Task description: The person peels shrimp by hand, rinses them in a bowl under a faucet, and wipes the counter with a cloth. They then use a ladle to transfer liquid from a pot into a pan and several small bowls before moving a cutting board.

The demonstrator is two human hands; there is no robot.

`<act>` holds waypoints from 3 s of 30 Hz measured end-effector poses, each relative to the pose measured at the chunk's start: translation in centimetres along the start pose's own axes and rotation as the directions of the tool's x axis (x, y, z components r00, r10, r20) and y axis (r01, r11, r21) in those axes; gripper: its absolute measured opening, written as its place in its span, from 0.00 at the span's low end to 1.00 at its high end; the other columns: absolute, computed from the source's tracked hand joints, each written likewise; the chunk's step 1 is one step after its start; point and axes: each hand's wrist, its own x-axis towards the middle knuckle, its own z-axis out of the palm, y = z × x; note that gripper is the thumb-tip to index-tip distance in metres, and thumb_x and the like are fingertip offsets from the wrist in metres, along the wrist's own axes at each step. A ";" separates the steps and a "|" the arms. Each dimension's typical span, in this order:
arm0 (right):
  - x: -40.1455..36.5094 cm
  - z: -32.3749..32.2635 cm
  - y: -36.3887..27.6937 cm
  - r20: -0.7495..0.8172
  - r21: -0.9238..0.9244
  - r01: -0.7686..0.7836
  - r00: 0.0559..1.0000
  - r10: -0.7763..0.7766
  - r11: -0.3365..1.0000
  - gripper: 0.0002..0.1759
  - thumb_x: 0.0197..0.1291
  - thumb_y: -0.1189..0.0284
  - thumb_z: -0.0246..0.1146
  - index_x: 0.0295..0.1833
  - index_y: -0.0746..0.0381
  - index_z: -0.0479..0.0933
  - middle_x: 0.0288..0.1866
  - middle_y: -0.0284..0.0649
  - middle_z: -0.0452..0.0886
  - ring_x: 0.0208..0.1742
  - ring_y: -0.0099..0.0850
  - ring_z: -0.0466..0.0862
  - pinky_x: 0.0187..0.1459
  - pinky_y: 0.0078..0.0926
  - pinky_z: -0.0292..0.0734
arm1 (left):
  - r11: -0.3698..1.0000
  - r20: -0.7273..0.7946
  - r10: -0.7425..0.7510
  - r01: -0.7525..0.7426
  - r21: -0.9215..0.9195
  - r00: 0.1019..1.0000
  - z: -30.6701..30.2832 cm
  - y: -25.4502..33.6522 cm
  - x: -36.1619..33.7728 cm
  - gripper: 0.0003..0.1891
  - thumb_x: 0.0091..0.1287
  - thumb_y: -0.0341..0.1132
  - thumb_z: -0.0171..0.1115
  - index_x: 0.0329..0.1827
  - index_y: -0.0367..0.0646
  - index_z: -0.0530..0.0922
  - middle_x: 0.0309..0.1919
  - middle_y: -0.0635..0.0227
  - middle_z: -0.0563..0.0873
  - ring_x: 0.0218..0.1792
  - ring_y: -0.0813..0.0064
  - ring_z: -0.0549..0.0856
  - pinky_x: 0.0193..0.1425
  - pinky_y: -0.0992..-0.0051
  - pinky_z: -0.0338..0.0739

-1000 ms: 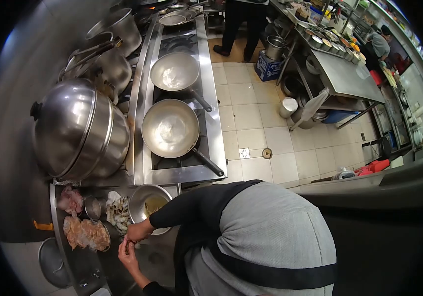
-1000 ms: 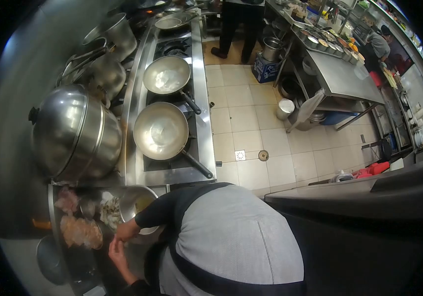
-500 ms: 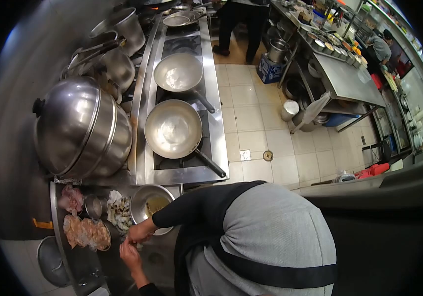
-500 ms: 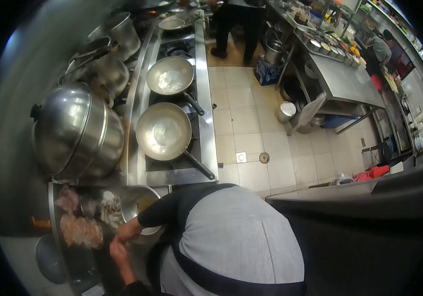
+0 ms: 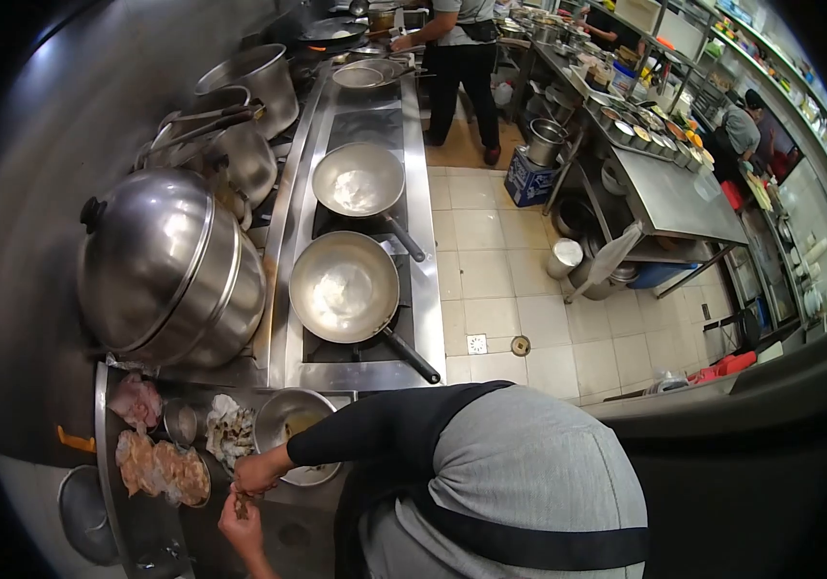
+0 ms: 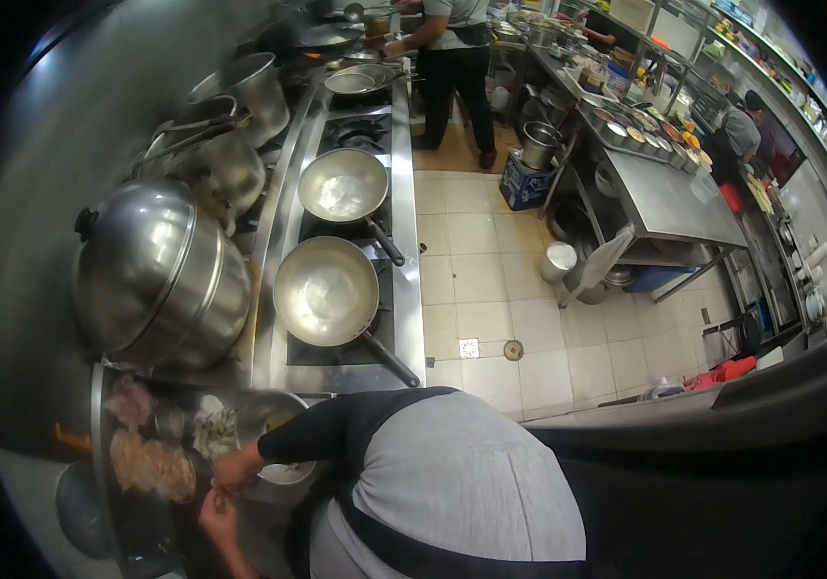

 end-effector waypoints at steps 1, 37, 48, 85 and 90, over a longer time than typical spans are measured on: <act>0.9 -0.2 0.7 0.127 -0.416 0.352 0.936 -0.329 0.838 0.19 0.67 0.66 0.55 0.26 0.65 0.77 0.16 0.38 0.74 0.14 0.31 0.74 0.16 0.33 0.68 | 0.990 0.042 -0.033 0.027 0.138 0.999 -0.2 0.6 0.2 0.15 0.59 0.30 0.64 0.48 0.33 0.80 0.31 0.54 0.85 0.30 0.53 0.86 0.34 0.64 0.77; -2.6 -3.4 -1.1 0.247 -0.513 0.220 0.964 -0.103 0.830 0.19 0.76 0.57 0.50 0.44 0.62 0.76 0.30 0.36 0.77 0.33 0.30 0.77 0.39 0.31 0.74 | 0.733 0.253 -0.382 0.458 -0.503 0.889 1.4 -3.4 0.7 0.11 0.71 0.37 0.64 0.46 0.38 0.84 0.37 0.76 0.87 0.34 0.88 0.79 0.40 0.81 0.75; -3.7 -1.3 -0.3 0.188 -0.528 0.369 0.929 -0.319 0.765 0.11 0.73 0.65 0.54 0.45 0.61 0.75 0.40 0.48 0.80 0.43 0.48 0.80 0.47 0.40 0.75 | -0.044 0.444 -0.279 0.450 -0.892 0.852 4.7 -6.2 -2.4 0.08 0.75 0.34 0.56 0.50 0.40 0.78 0.45 0.66 0.84 0.43 0.73 0.84 0.49 0.72 0.80; -3.5 -2.2 0.7 -0.154 -0.689 0.291 0.836 -0.527 0.664 0.10 0.57 0.71 0.65 0.30 0.68 0.80 0.24 0.50 0.80 0.24 0.50 0.79 0.30 0.39 0.75 | 0.915 -0.045 -0.272 0.244 -0.321 0.961 5.1 -2.2 -0.2 0.15 0.70 0.34 0.59 0.58 0.44 0.79 0.44 0.57 0.88 0.41 0.63 0.87 0.45 0.66 0.79; -3.2 -2.8 0.6 0.037 -0.872 0.341 0.761 -0.647 0.351 0.10 0.56 0.70 0.61 0.30 0.67 0.78 0.24 0.50 0.79 0.23 0.47 0.79 0.29 0.40 0.75 | 0.978 0.100 -0.166 0.150 0.143 0.981 4.3 0.2 0.5 0.13 0.69 0.33 0.57 0.55 0.43 0.79 0.47 0.55 0.85 0.47 0.51 0.84 0.50 0.61 0.78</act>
